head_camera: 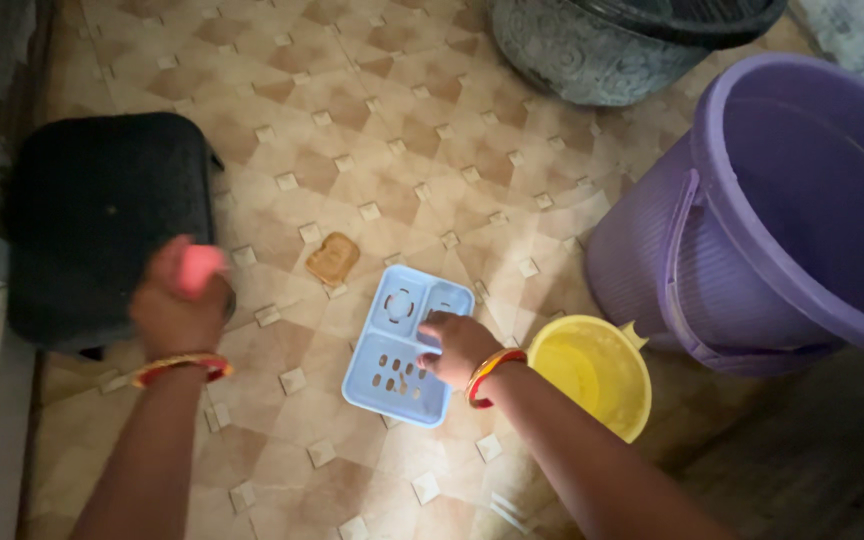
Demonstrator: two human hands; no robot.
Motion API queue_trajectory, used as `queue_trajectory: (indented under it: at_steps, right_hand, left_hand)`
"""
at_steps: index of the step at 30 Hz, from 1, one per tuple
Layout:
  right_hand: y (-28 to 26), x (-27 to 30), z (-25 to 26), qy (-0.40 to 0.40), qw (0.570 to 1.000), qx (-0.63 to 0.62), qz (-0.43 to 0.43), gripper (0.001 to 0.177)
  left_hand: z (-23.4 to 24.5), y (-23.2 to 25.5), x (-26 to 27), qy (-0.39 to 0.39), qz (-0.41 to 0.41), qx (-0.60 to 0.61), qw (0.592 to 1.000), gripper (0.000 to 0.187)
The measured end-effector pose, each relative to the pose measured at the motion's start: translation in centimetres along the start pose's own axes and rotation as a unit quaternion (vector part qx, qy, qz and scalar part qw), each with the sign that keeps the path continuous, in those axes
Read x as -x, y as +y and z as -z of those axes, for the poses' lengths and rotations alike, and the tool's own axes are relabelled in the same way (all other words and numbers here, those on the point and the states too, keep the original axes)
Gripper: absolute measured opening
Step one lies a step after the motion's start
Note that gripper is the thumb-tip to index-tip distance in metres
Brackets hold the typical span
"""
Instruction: The person washes a black plastic stool by pouring water from a yellow mug over it and scrubbing it with their hand. They then retrieve a blue plastic tray containing soap and a sponge, rinse the tray, and wash the items inside it using water from the mug.
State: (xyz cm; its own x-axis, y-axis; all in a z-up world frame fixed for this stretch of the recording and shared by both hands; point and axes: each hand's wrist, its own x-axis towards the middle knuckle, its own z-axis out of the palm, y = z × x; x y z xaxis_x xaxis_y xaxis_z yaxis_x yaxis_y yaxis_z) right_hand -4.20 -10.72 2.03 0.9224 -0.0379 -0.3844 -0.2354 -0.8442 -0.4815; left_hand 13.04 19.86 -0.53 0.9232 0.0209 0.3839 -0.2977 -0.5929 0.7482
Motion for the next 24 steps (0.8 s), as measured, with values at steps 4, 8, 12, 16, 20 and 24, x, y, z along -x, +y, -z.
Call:
queue_trajectory:
  at_steps: [4, 8, 12, 16, 20, 24]
  right_hand:
    - [-1.4, 0.6, 2.2, 0.124, 0.991, -0.046, 0.009, 0.043]
    - [-3.4, 3.7, 5.3, 0.204, 0.978, -0.041, 0.000, 0.039]
    - [-3.8, 8.7, 9.1, 0.204, 0.970, 0.073, -0.107, 0.038]
    - [-1.4, 12.1, 10.8, -0.029, 0.937, 0.111, -0.329, 0.048]
    - [4.1, 13.8, 6.8, -0.129, 0.965, 0.064, -0.218, 0.069]
    - [7.2, 15.3, -0.2, -0.091, 0.971, 0.142, -0.171, 0.053]
  left_hand:
    - [-4.3, 1.5, 1.5, -0.106, 0.051, 0.090, 0.989, 0.053]
    - [-6.7, 1.5, 3.2, -0.118, 0.120, 0.033, 0.985, 0.051]
    - [-6.9, -0.1, 5.6, -0.151, 0.046, -0.091, 0.983, 0.060]
    - [-7.8, 1.3, 8.5, -0.100, -0.125, -0.202, 0.966, 0.060]
    - [-9.8, 7.3, 12.6, -0.283, -0.253, -0.105, 0.919, 0.072]
    - [-9.0, 12.8, 14.4, -0.417, -0.247, -0.080, 0.871, 0.067]
